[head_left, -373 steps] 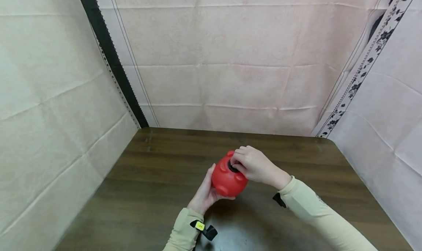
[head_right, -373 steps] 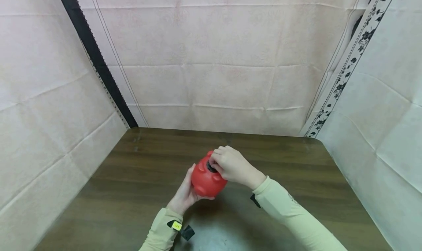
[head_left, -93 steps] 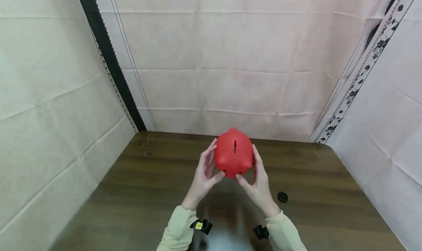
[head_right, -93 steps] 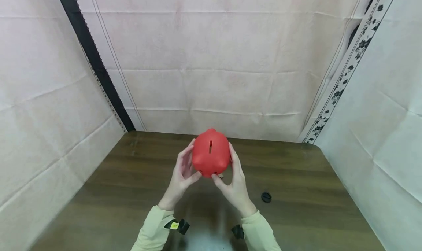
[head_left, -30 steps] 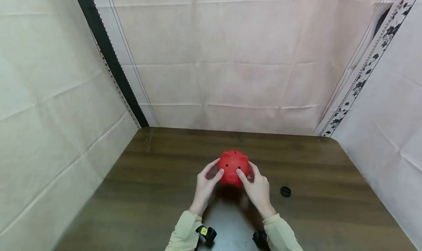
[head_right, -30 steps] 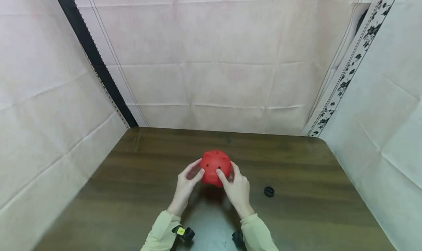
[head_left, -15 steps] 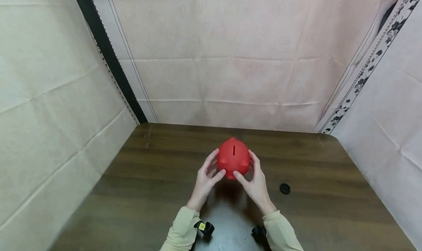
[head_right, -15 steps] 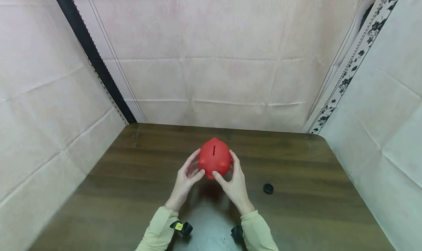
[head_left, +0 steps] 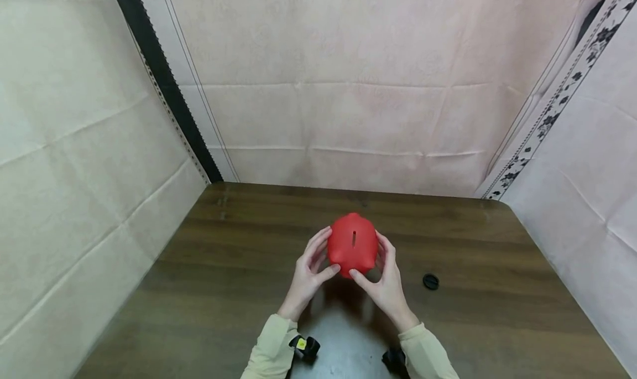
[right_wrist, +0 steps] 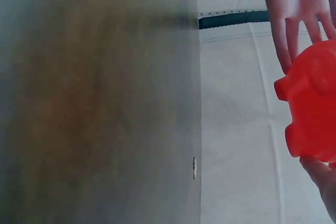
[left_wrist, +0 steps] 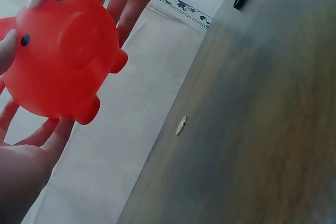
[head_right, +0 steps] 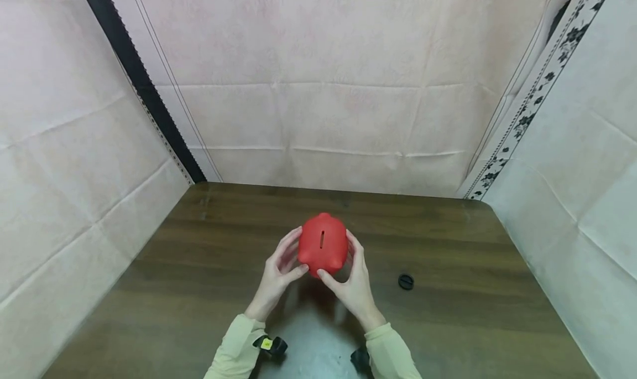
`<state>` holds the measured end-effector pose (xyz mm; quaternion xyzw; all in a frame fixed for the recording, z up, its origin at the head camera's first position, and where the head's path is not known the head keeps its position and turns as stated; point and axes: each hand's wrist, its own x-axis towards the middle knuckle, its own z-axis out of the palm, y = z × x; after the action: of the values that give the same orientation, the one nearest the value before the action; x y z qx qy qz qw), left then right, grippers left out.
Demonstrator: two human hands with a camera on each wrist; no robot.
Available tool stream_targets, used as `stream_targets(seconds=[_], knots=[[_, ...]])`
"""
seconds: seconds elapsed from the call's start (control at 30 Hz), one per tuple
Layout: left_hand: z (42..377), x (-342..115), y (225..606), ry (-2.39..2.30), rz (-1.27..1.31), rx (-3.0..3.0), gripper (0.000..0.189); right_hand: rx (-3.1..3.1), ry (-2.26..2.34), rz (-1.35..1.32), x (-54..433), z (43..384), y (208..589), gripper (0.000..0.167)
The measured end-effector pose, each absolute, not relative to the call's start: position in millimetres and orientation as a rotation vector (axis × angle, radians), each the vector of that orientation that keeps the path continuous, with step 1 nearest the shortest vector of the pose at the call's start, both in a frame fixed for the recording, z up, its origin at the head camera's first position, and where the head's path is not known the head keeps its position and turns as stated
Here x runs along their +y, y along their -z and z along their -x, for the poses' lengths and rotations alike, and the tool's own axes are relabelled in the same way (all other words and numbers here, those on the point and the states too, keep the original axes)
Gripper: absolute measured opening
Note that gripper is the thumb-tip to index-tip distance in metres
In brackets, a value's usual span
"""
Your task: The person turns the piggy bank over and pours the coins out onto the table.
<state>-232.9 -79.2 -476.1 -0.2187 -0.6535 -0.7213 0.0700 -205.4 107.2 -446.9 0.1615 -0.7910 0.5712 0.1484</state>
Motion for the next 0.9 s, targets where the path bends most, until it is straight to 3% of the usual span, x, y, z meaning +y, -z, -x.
stream_targets(seconds=[0.2,0.4,0.63,0.83,0.9], knots=[[232,-82,474,2.135,0.557,-2.042,0.065,-2.374,-1.596,-0.481,116,214,469,0.091],[229,-82,472,2.262,0.42,-2.147,0.063,-2.432,-1.561,-0.414,120,216,477,0.085],[233,-78,472,2.355,0.426,-2.157,0.06,-2.431,-1.48,-0.293,117,214,464,0.079],[218,-78,455,2.295,0.592,-2.119,0.076,-2.276,-1.365,-0.311,114,199,442,0.081],[214,-78,444,2.244,0.565,-2.179,0.077,-2.279,-1.3,-0.279,114,195,432,0.072]])
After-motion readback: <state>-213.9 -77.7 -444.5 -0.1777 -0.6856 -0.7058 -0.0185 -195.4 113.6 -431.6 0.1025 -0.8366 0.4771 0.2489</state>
